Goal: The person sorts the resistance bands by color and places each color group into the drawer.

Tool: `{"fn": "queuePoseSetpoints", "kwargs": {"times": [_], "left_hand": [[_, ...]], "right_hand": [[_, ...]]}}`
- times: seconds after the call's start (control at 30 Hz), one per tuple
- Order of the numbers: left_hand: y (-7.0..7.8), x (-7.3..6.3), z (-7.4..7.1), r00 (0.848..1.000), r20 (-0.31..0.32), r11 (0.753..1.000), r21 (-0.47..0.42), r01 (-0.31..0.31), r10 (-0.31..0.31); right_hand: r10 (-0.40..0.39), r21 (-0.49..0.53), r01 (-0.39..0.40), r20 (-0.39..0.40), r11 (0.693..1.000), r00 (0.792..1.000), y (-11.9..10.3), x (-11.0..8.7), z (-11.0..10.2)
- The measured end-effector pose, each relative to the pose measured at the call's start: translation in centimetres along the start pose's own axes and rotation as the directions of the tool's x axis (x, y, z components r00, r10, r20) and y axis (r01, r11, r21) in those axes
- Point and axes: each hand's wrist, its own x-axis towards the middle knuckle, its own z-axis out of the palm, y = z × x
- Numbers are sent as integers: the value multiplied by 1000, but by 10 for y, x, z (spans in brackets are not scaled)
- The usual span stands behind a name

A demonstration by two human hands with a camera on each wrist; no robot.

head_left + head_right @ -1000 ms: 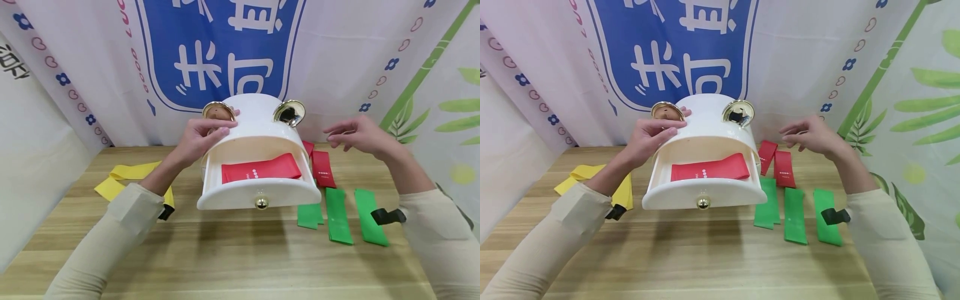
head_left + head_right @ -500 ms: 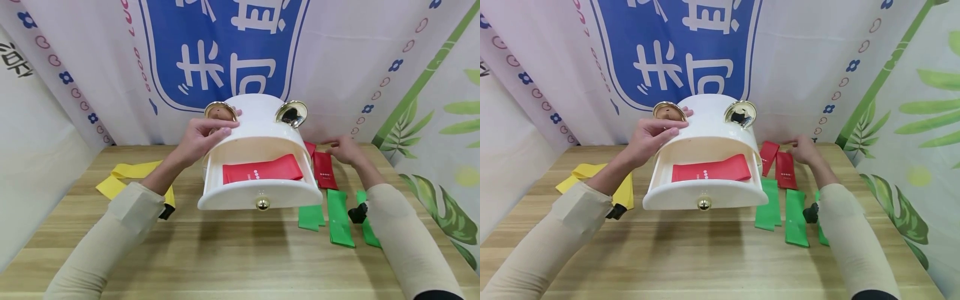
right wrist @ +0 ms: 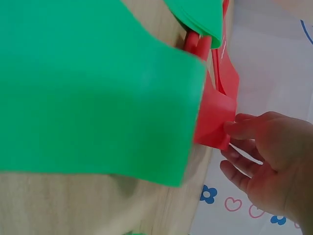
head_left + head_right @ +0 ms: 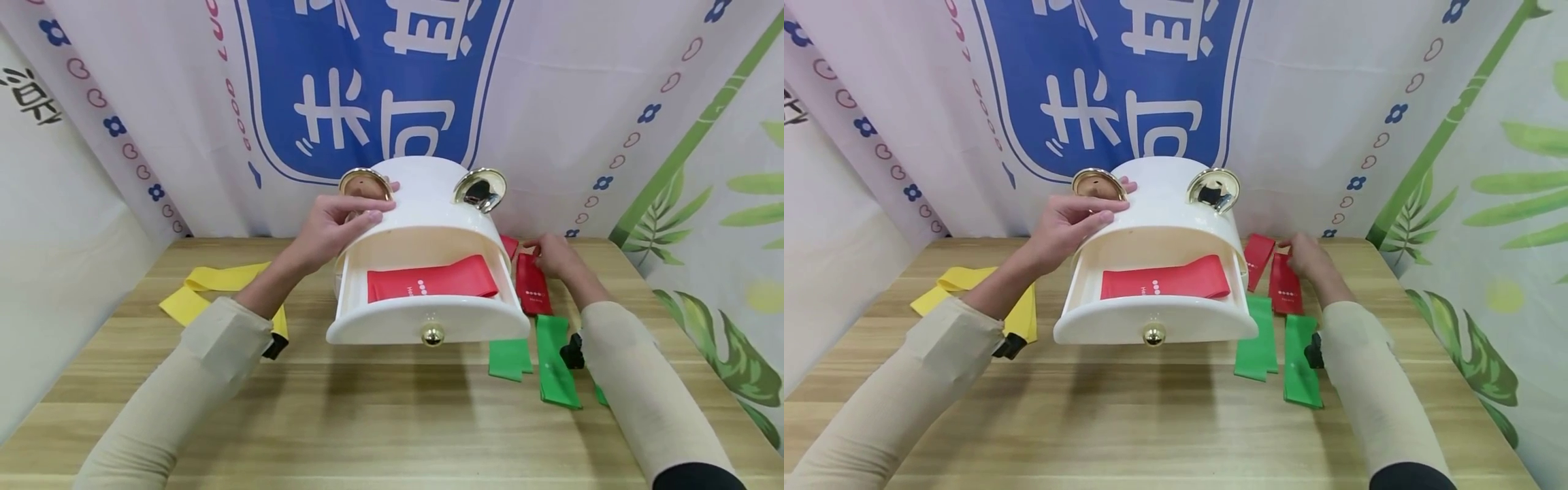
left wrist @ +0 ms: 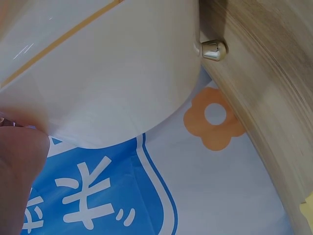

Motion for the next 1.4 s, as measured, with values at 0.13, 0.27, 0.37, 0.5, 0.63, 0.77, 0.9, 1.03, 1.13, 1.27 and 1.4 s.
{"fn": "queuePoseSetpoints", "kwargs": {"times": [0.13, 0.27, 0.37, 0.5, 0.63, 0.77, 0.9, 1.03, 1.13, 1.27, 1.4], "left_hand": [[-2, 0, 1, 1000, -6, 1000, 6, 1, -1], [-2, 1, 1, 1000, 1, 1000, -11, -8, 8], [-2, 2, 1, 1000, 3, 1000, -14, -15, 15], [-1, 3, 0, 1000, -1, 1000, -13, -13, 13], [0, 3, -1, 1000, -10, 1000, 2, 0, 0], [0, 3, -1, 1000, -17, 1000, 11, 1, -1], [0, 2, 0, 1000, -22, 1000, 4, 0, 0], [-1, 1, 0, 1000, -21, 1000, -2, -1, 1], [-2, 1, 1, 1000, -13, 1000, -8, 3, -3], [-3, 0, 1, 1000, -12, 1000, -10, 1, -1], [-2, 1, 1, 1000, -19, 1000, 2, -1, 1]], "right_hand": [[15, -30, -16, -9, 999, 1000, 0, -3, -1], [19, -44, -20, -31, 999, 999, -4, -6, -8], [19, -39, -21, -58, 999, 998, -10, -10, -16], [26, -20, -28, -94, 999, 995, -22, -19, -32], [33, 3, -33, -103, 999, 994, -34, -31, -49], [12, 10, -11, -110, 1000, 994, -43, -41, -64], [-24, 52, 31, -139, 998, 990, -50, -50, -75], [-41, 136, 63, -162, 989, 986, -52, -60, -83], [-44, 229, 88, -190, 969, 981, -54, -67, -89], [-67, 393, 154, -226, 907, 972, -59, -76, -99], [-93, 514, 210, -244, 832, 965, -67, -86, -109]]}}
